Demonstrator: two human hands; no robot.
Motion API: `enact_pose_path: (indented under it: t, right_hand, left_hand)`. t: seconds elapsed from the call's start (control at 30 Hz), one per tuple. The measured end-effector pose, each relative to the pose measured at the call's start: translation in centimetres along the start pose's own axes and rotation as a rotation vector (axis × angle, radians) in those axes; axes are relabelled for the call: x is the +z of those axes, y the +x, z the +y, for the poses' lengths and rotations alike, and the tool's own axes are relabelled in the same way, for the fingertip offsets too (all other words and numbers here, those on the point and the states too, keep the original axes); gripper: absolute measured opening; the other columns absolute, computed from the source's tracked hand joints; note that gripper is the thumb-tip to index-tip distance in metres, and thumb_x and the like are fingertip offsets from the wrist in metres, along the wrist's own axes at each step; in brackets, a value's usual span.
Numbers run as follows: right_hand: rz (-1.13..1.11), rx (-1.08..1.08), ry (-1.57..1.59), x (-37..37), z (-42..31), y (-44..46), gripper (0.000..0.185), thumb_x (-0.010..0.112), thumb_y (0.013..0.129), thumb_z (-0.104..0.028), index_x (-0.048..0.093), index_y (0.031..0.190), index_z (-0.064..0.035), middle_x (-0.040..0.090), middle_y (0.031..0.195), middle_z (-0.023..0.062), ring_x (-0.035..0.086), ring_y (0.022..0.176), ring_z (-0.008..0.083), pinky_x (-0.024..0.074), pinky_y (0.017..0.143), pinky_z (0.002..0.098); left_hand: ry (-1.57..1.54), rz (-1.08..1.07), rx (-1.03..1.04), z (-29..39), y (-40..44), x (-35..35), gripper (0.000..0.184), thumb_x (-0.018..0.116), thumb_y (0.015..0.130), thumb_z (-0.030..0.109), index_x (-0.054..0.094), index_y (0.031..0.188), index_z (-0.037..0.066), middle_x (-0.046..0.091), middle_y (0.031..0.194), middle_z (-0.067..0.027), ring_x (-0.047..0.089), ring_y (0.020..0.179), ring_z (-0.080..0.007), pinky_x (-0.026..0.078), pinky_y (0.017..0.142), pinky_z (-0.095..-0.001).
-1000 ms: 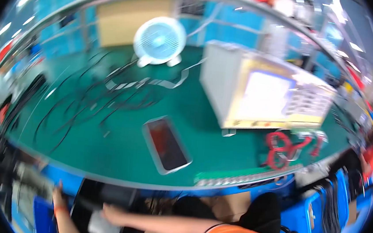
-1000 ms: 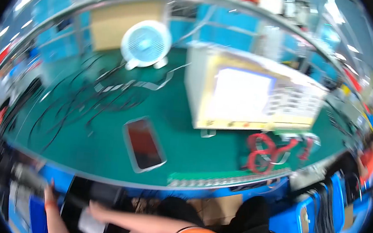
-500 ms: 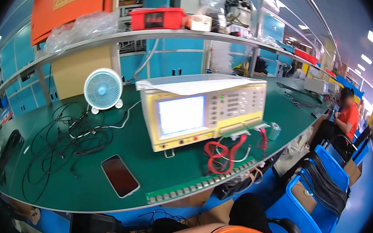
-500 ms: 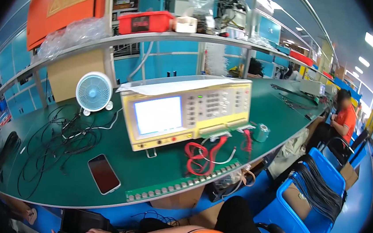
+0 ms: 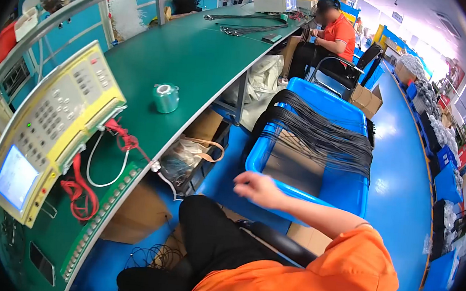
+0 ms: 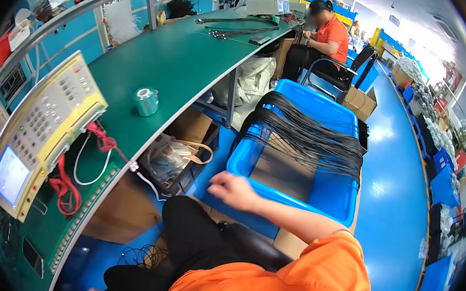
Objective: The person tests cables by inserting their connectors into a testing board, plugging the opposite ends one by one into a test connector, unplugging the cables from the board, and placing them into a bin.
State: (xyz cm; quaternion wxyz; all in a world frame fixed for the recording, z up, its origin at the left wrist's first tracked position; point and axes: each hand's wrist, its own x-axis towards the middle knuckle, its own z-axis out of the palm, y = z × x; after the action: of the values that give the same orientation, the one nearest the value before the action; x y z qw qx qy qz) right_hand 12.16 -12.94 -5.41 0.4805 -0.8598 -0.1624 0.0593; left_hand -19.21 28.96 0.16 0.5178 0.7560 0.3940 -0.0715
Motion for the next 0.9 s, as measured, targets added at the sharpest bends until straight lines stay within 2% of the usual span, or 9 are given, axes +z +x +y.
enact_pose_path:
  t: [0.03, 0.13, 0.3, 0.4, 0.43, 0.47, 0.67, 0.83, 0.9]
  right_hand:
    - [0.110, 0.073, -0.145, -2.9, 1.3, 0.8, 0.031, 0.065, 0.076, -0.026, 0.059, 0.096, -0.0032, 0.061, 0.095, 0.0128, 0.060, 0.086, 0.0240, 0.0480, 0.073, 0.0343]
    - [0.423, -0.030, -0.726, -8.0, 10.2, 4.1, 0.062, 0.076, 0.061, -0.028, 0.047, 0.110, -0.0055, 0.054, 0.103, 0.0108, 0.054, 0.091, 0.0269, 0.0454, 0.075, 0.0368]
    - [0.583, -0.180, -1.287, -11.0, 17.9, 11.0, 0.034, 0.044, 0.078, -0.015, 0.048, 0.110, -0.0042, 0.051, 0.106, 0.0086, 0.049, 0.096, 0.0205, 0.0375, 0.080, 0.0318]
    - [0.539, -0.134, -1.369, -13.1, 20.6, 15.2, 0.030, 0.054, 0.076, -0.019, 0.051, 0.102, -0.0066, 0.052, 0.096, 0.0076, 0.050, 0.088, 0.0203, 0.0388, 0.073, 0.0309]
    - [0.545, -0.097, -1.367, -13.8, 20.5, 16.1, 0.016, 0.045, 0.080, -0.016, 0.052, 0.092, -0.0083, 0.050, 0.084, 0.0050, 0.049, 0.082, 0.0190, 0.0376, 0.068, 0.0316]
    - [0.553, -0.103, -1.380, -14.5, 20.8, 16.9, 0.011, 0.048, 0.076, -0.014, 0.050, 0.086, -0.0096, 0.048, 0.081, 0.0048, 0.049, 0.081, 0.0195, 0.0373, 0.067, 0.0321]
    - [0.375, -0.159, -1.403, -17.1, 21.1, 18.2, 0.009, 0.050, 0.073, -0.012, 0.048, 0.082, -0.0109, 0.050, 0.079, 0.0035, 0.049, 0.081, 0.0190, 0.0365, 0.068, 0.0327]
    - [0.365, -0.131, -1.449, -17.0, 22.2, 18.5, 0.007, 0.046, 0.078, -0.013, 0.051, 0.082, -0.0103, 0.052, 0.074, 0.0038, 0.054, 0.073, 0.0169, 0.0391, 0.065, 0.0311]
    - [0.364, -0.096, -1.505, -16.8, 22.6, 18.9, 0.013, 0.055, 0.075, -0.019, 0.050, 0.081, -0.0079, 0.055, 0.073, 0.0065, 0.057, 0.070, 0.0189, 0.0418, 0.063, 0.0320]
  left_hand:
    - [-0.151, -0.061, 0.082, -0.7, 2.6, 3.1, 0.032, 0.047, 0.091, 0.029, 0.060, 0.099, 0.000, 0.062, 0.073, -0.0060, 0.043, 0.051, -0.0065, 0.033, 0.049, -0.0189]
    - [0.205, -0.300, 0.291, 4.5, 5.8, 11.1, 0.030, 0.048, 0.090, 0.025, 0.059, 0.099, 0.000, 0.063, 0.077, -0.0059, 0.051, 0.055, -0.0096, 0.040, 0.052, -0.0228]
    - [0.433, -0.408, 0.458, 9.3, 6.8, 20.1, 0.026, 0.049, 0.089, 0.026, 0.059, 0.097, 0.004, 0.064, 0.075, -0.0063, 0.057, 0.055, -0.0127, 0.043, 0.052, -0.0251]
    - [0.480, -0.386, 0.503, 10.1, 6.4, 21.5, 0.025, 0.050, 0.088, 0.026, 0.059, 0.097, 0.004, 0.064, 0.074, -0.0070, 0.057, 0.057, -0.0137, 0.045, 0.054, -0.0252]
    - [0.483, -0.373, 0.456, 10.1, 6.4, 21.5, 0.025, 0.052, 0.087, 0.025, 0.059, 0.097, 0.004, 0.064, 0.075, -0.0070, 0.058, 0.057, -0.0144, 0.045, 0.054, -0.0251]
    - [0.484, -0.370, 0.446, 9.9, 6.5, 21.4, 0.025, 0.052, 0.087, 0.025, 0.059, 0.097, 0.004, 0.064, 0.075, -0.0070, 0.058, 0.057, -0.0144, 0.045, 0.054, -0.0251]
    - [0.384, -0.381, 0.264, 11.4, 6.7, 21.7, 0.025, 0.050, 0.087, 0.025, 0.059, 0.096, 0.004, 0.064, 0.076, -0.0073, 0.058, 0.057, -0.0142, 0.045, 0.054, -0.0253]
    - [0.472, -0.438, 0.338, 13.2, 7.7, 23.4, 0.025, 0.050, 0.088, 0.025, 0.059, 0.095, 0.003, 0.064, 0.077, -0.0081, 0.060, 0.060, -0.0150, 0.045, 0.055, -0.0255]
    - [0.541, -0.452, 0.373, 13.9, 8.1, 24.2, 0.025, 0.050, 0.087, 0.025, 0.059, 0.094, 0.003, 0.065, 0.079, -0.0086, 0.061, 0.063, -0.0152, 0.046, 0.056, -0.0255]
